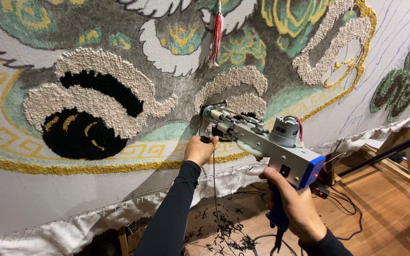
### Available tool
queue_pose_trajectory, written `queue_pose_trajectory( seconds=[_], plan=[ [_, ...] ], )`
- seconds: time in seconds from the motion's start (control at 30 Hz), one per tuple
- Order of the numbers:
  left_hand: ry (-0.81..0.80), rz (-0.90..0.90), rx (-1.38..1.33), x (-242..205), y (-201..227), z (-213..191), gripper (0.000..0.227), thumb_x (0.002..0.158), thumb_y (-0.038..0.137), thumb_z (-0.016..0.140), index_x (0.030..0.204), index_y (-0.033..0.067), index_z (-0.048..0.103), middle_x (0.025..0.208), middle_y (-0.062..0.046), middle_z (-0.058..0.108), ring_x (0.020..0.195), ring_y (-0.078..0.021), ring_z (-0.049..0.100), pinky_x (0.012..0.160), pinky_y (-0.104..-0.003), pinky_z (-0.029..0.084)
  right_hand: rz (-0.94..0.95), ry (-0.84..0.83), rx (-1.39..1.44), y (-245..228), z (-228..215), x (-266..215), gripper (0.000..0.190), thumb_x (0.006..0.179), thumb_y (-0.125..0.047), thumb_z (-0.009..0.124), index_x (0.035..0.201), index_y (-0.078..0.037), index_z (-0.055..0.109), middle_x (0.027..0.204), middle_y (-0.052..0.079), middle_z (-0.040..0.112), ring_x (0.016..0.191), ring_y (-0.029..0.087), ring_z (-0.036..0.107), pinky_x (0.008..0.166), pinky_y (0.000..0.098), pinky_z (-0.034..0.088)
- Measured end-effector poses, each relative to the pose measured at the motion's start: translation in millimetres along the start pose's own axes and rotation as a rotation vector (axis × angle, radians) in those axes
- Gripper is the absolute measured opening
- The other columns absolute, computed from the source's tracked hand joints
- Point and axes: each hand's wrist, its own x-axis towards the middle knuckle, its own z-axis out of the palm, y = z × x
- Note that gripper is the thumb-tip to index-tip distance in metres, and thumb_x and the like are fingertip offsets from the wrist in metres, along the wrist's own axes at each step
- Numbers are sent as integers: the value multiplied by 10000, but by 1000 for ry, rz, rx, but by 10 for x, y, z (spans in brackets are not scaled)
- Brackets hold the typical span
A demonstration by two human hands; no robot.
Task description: The person uses a handheld electric tufting gun to apply black yarn onto a stretched canvas featuring a pre-drawn design. They guide the tool along the outlines of the pattern, creating a textured surface, while occasionally using their left hand to adjust the fabric or check the yarn placement.
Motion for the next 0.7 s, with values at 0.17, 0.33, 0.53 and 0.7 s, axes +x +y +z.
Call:
queue_pose_trajectory(
  seconds=[0.17,0.33,0.53,0.7],
  plan=[
    [3,19,25,-22,21,-41,466,898,521,711,748,81,742,705,-76,735,618,-232,677,626,-388,510,-2,11,8,41,37,-1,308,871,-300,720,833,3,681,547,52,527,401,167,473,384,319,368],
    [7,51,-17,45,-19,12,469,896,521,703,720,90,756,688,-92,726,624,-254,671,632,-414,508,1,-8,29,44,35,35,324,875,-311,717,843,8,671,552,48,520,409,165,469,390,323,371],
    [39,93,-27,112,-59,61,469,880,527,714,723,86,747,739,-77,758,692,-256,715,684,-409,535,33,1,3,-2,49,3,293,869,-303,701,887,-10,686,555,54,521,420,170,489,395,327,390],
    [26,58,-25,70,-2,54,473,892,537,703,735,94,760,760,-78,760,702,-255,714,700,-406,541,35,0,-20,-78,54,-21,295,851,-306,694,916,-19,724,544,56,502,406,174,477,381,327,373]
  ],
)
